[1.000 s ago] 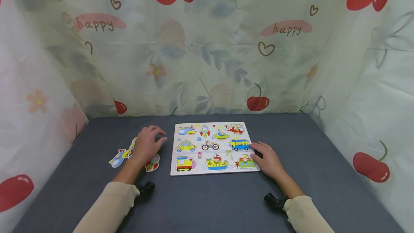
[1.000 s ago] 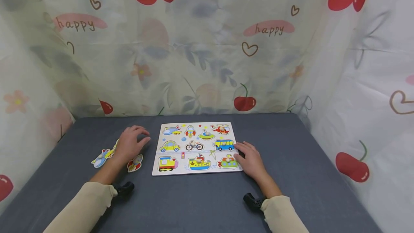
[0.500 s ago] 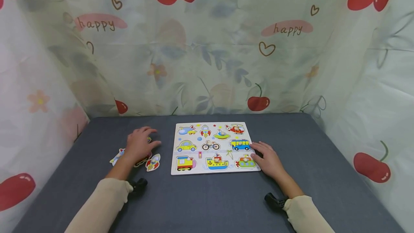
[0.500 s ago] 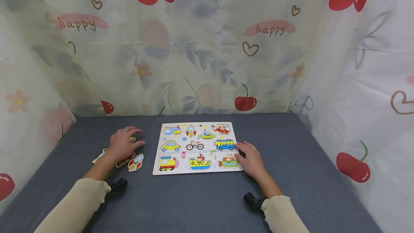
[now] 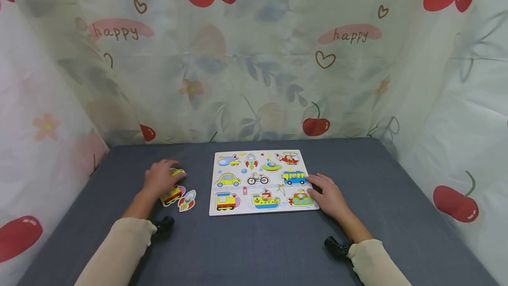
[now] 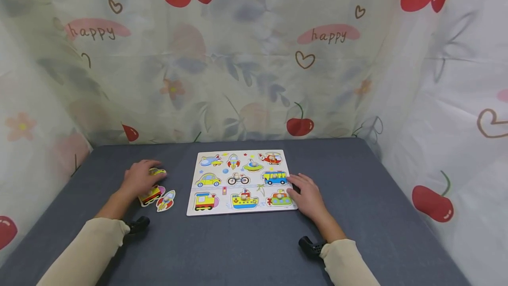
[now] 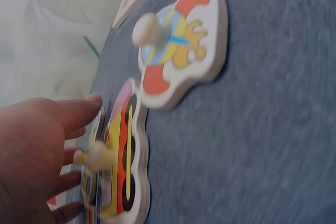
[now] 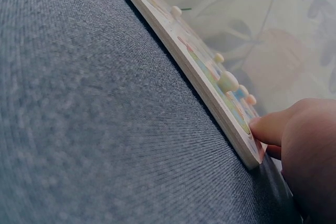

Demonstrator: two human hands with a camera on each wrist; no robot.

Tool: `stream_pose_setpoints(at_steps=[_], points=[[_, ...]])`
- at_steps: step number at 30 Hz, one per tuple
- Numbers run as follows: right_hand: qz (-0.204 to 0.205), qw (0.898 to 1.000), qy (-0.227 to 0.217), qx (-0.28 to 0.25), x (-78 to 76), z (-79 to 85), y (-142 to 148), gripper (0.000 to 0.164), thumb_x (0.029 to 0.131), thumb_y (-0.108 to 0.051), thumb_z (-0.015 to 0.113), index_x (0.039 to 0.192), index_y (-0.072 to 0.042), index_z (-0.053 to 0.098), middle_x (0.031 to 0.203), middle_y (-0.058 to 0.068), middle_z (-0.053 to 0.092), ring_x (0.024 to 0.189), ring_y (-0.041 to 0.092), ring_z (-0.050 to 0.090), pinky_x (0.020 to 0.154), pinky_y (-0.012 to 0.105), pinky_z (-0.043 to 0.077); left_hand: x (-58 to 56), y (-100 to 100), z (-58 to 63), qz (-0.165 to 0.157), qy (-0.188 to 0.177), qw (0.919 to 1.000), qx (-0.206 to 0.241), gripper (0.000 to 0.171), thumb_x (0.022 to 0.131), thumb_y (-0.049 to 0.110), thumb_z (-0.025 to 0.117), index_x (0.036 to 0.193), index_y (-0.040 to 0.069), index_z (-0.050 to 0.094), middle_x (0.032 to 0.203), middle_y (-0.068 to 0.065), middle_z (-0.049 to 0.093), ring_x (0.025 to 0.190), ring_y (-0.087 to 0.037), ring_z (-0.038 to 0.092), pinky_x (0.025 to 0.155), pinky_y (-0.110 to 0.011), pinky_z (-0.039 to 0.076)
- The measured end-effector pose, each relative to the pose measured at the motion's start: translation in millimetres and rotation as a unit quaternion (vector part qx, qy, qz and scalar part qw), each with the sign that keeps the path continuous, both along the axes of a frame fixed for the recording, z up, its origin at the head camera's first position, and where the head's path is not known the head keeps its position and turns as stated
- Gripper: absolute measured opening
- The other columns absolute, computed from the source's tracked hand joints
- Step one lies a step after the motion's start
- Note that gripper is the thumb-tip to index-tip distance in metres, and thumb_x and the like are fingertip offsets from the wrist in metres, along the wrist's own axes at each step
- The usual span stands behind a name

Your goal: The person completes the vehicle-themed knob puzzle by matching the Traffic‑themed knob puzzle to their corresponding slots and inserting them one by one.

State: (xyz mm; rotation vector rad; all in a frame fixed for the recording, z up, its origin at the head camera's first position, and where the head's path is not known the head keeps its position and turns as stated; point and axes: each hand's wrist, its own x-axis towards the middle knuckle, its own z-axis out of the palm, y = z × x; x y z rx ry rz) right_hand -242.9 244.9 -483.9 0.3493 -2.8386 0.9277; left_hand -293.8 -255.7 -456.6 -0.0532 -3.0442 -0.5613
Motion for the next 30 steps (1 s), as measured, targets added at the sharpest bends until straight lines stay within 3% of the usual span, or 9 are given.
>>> stream_pose_setpoints(at_steps=[5,11,15,19,30], points=[[0.004,1.000,0.005,0.000,-0.2,1.4,-0.2,0.045,0.094,-0.018,0.063,0.136,-0.002,0.056,0.140,0.018,0.051,0.137,0.039,0.032,0.106,0.061,0.025,-1.8,-10.7,-1.7,-0.007,0.017,0.9997,0.013,0.045,0.090,0.032,0.068,0.123,0.002,0.064,0.128,-0.025,0.055,0.120,-0.048,0.043,0.093,-0.064,0.033],[0.004,1.000,0.006,0.000,-0.9,2.4,-0.9,0.044,0.095,-0.018,0.063,0.135,-0.002,0.056,0.140,0.018,0.052,0.137,0.039,0.032,0.106,0.060,0.026,-0.8,-19.1,-3.1,0.008,0.033,0.9983,0.047,0.038,0.090,0.023,0.068,0.118,-0.002,0.066,0.120,-0.026,0.057,0.116,-0.046,0.047,0.097,-0.060,0.035],[0.004,1.000,0.012,-0.001,-1.0,2.7,-1.2,0.044,0.094,-0.018,0.063,0.134,-0.001,0.057,0.139,0.018,0.052,0.136,0.039,0.033,0.106,0.061,0.026,-0.5,-22.6,-4.3,0.019,0.034,0.9973,0.063,0.034,0.091,0.020,0.068,0.116,-0.003,0.066,0.115,-0.025,0.057,0.109,-0.043,0.051,0.092,-0.057,0.039],[0.004,1.000,0.015,-0.001,-1.1,2.6,-0.9,0.043,0.094,-0.016,0.064,0.134,-0.001,0.057,0.138,0.018,0.053,0.136,0.040,0.034,0.105,0.061,0.026,-0.9,-25.6,-4.8,0.020,0.033,0.9974,0.062,0.030,0.092,0.019,0.067,0.113,-0.002,0.067,0.110,-0.023,0.058,0.101,-0.040,0.054,0.087,-0.055,0.041],[0.005,1.000,0.018,-0.003,-1.6,-0.3,-0.3,0.043,0.094,-0.016,0.064,0.133,0.000,0.058,0.138,0.019,0.053,0.136,0.040,0.034,0.105,0.061,0.026,-0.9,-24.5,-5.1,0.025,0.039,0.9972,0.059,0.024,0.093,0.018,0.067,0.107,-0.001,0.069,0.106,-0.021,0.062,0.102,-0.039,0.055,0.090,-0.055,0.041]])
